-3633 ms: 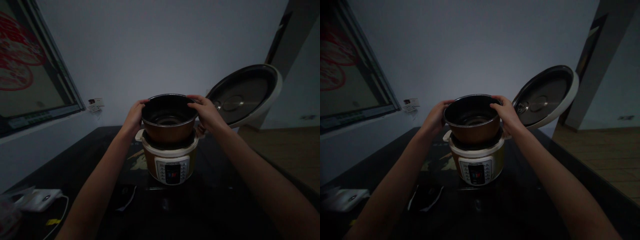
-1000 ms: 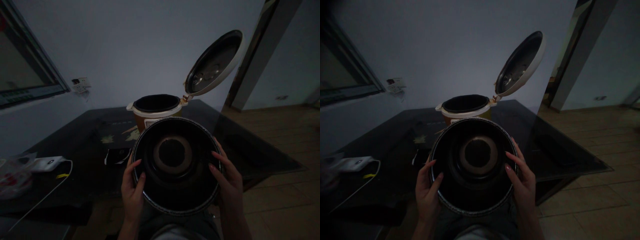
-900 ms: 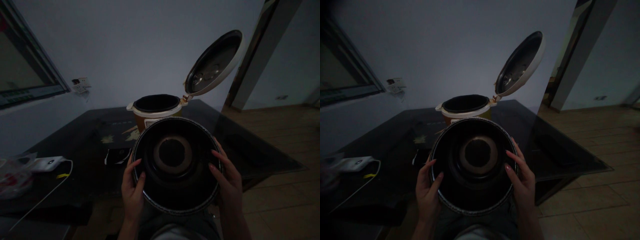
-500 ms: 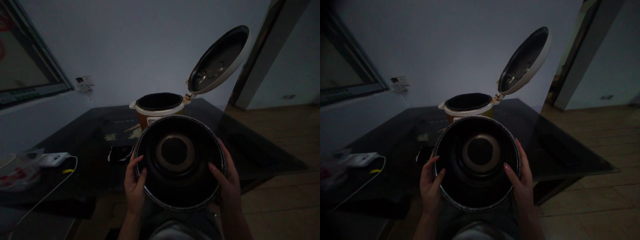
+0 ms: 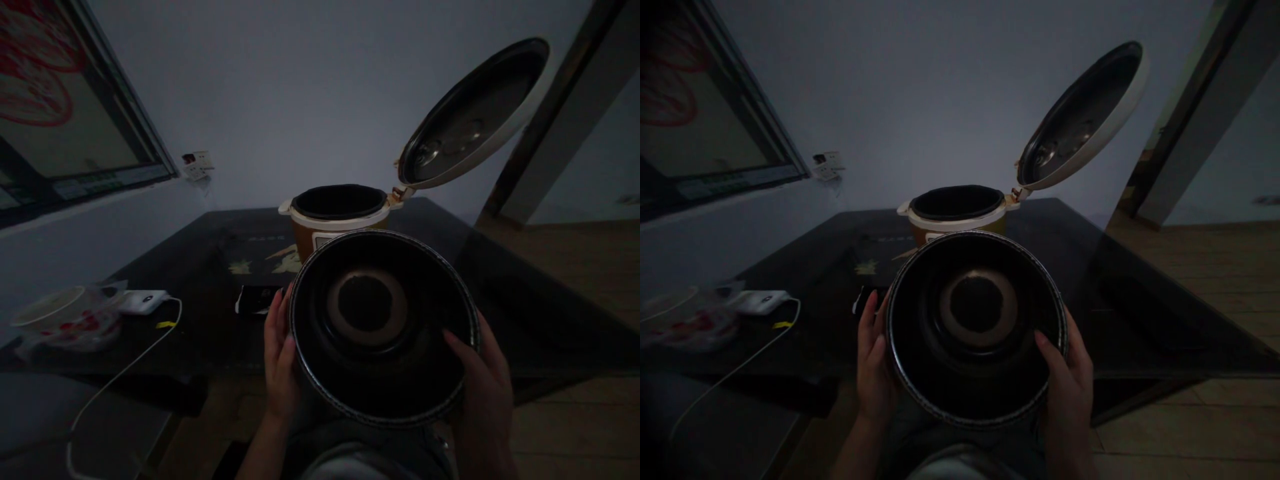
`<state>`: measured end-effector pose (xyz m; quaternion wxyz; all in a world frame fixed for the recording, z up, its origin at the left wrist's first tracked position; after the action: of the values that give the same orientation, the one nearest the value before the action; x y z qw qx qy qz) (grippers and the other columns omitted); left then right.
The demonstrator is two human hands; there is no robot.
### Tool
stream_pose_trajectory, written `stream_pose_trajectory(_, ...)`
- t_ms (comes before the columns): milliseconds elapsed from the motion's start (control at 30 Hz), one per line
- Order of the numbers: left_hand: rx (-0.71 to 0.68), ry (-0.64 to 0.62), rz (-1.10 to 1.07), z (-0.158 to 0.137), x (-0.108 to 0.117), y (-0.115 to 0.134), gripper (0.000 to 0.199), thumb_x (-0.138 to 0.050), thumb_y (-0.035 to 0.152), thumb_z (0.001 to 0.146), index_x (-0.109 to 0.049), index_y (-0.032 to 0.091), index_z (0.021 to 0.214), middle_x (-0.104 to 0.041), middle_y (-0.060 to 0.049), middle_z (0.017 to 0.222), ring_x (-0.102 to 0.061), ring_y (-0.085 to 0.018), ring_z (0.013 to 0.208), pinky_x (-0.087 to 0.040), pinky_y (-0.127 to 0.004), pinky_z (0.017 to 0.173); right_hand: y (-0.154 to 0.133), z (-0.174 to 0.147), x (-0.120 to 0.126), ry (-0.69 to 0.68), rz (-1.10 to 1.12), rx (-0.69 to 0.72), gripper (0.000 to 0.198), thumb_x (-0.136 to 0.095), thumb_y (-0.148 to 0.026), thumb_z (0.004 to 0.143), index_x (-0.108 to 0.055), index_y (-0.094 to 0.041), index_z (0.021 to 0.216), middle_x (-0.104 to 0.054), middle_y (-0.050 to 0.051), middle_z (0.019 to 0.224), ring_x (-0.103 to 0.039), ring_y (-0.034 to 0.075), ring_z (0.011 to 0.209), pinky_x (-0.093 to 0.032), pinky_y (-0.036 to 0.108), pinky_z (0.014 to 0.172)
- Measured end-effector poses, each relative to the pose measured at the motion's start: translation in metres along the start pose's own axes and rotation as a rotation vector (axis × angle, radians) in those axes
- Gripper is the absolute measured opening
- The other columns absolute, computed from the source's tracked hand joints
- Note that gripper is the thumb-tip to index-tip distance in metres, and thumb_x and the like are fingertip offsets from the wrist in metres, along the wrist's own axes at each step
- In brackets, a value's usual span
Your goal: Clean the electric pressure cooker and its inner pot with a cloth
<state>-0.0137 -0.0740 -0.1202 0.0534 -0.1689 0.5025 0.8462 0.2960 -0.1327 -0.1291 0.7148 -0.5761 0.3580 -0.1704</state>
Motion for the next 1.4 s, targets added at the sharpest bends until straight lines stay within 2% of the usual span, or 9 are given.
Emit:
stream_pose_trajectory(100, -0.111, 0.024, 0.082, 0.019, 0.025, 0.005, 0.042, -0.051, 0.033, 0.098, -0.053, 0.029, 0.139, -0.054, -0.007, 0.148, -0.047, -0.024, 0.140, -0.037, -0.041, 0.116, 0.002, 0.001, 0.002, 0.020, 0.013, -0.020, 0.063, -0.080, -0.042, 0.070, -0.066, -0.029, 0.130, -0.069, 0.004, 0.130, -0.058, 0.038, 0.127, -0.043, 0.056, 0.110)
stream_pose_trajectory(167, -0.136, 0.004, 0.355, 0.042, 0.047, 0.000, 0.036, -0.053, 0.034, 0.096, -0.059, 0.022, 0.130, -0.062, -0.011, 0.137, -0.055, -0.025, 0.132, -0.040, -0.043, 0.114, 0.003, 0.002, 0.002, 0.004, -0.006, -0.004, 0.062, -0.079, -0.041, 0.073, -0.064, -0.030, 0.132, -0.068, 0.003, 0.132, -0.057, 0.038, 0.129, -0.041, 0.056, 0.111)
stream_pose_trajectory(267, -0.063, -0.251, 0.931, 0.079, 0.068, -0.026, 0.037, -0.044, 0.038, 0.097, -0.060, 0.018, 0.124, -0.065, -0.013, 0.130, -0.059, -0.025, 0.124, -0.043, -0.046, 0.110, 0.006, 0.002, 0.002, -0.029, -0.014, 0.020, 0.060, -0.076, -0.041, 0.077, -0.062, -0.031, 0.135, -0.065, 0.003, 0.135, -0.053, 0.038, 0.132, -0.037, 0.058, 0.114)
stream_pose_trajectory(300, -0.041, -0.300, 0.982, 0.089, 0.078, -0.032, 0.039, -0.044, 0.037, 0.096, -0.059, 0.017, 0.126, -0.066, -0.014, 0.129, -0.060, -0.026, 0.123, -0.043, -0.047, 0.109, 0.007, 0.001, 0.002, -0.037, -0.011, 0.020, 0.059, -0.076, -0.041, 0.077, -0.063, -0.032, 0.135, -0.065, 0.003, 0.136, -0.052, 0.038, 0.133, -0.035, 0.059, 0.115)
stream_pose_trajectory(533, 0.022, -0.574, 1.137, 0.103, 0.104, -0.062, 0.049, -0.056, 0.040, 0.088, -0.058, 0.017, 0.132, -0.061, -0.013, 0.138, -0.057, -0.027, 0.128, -0.042, -0.045, 0.112, 0.000, -0.002, 0.003, -0.011, -0.052, 0.059, 0.051, -0.076, -0.044, 0.076, -0.068, -0.032, 0.125, -0.064, 0.000, 0.136, -0.049, 0.036, 0.136, -0.030, 0.057, 0.118)
stream_pose_trajectory(767, 0.006, -0.602, 1.316, 0.106, 0.105, -0.072, 0.051, -0.053, 0.045, 0.092, -0.060, 0.014, 0.132, -0.058, -0.015, 0.140, -0.052, -0.030, 0.130, -0.037, -0.047, 0.113, 0.005, -0.002, 0.002, -0.013, -0.026, 0.004, 0.058, -0.076, -0.044, 0.077, -0.063, -0.034, 0.133, -0.065, 0.002, 0.136, -0.051, 0.037, 0.134, -0.032, 0.060, 0.116)
stream_pose_trajectory(1000, 0.040, -0.648, 1.430, 0.111, 0.105, -0.068, 0.054, -0.051, 0.019, 0.080, -0.060, 0.017, 0.134, -0.062, -0.013, 0.137, -0.056, -0.029, 0.127, -0.043, -0.045, 0.109, 0.007, 0.000, 0.006, -0.030, -0.075, 0.066, 0.053, -0.073, -0.044, 0.080, -0.064, -0.033, 0.131, -0.062, 0.002, 0.140, -0.049, 0.036, 0.136, -0.030, 0.061, 0.117)
stream_pose_trajectory(1200, 0.040, -0.756, 1.393, 0.110, 0.106, -0.063, 0.058, -0.052, 0.023, 0.079, -0.058, 0.021, 0.136, -0.060, -0.010, 0.141, -0.054, -0.029, 0.132, -0.040, -0.047, 0.113, 0.010, 0.001, 0.003, -0.048, -0.046, 0.058, 0.056, -0.072, -0.043, 0.082, -0.061, -0.034, 0.136, -0.063, 0.001, 0.139, -0.050, 0.035, 0.135, -0.032, 0.059, 0.117)
stream_pose_trajectory(1400, 0.113, -0.882, 1.315, 0.104, 0.114, -0.066, 0.071, -0.052, 0.016, 0.071, -0.055, 0.017, 0.142, -0.049, -0.012, 0.153, -0.045, -0.029, 0.141, -0.034, -0.049, 0.117, 0.002, -0.002, -0.001, -0.037, -0.037, 0.064, 0.050, -0.072, -0.042, 0.081, -0.066, -0.033, 0.129, -0.065, 0.001, 0.136, -0.051, 0.034, 0.135, -0.034, 0.056, 0.117)
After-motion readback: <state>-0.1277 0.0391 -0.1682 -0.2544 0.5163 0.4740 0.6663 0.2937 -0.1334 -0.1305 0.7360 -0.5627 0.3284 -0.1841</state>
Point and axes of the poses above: each hand's wrist, its own z-axis towards the middle knuckle, its own x-axis out of the back of the hand, y = z × x, the point moved 10 cm from there along z, towards the middle knuckle
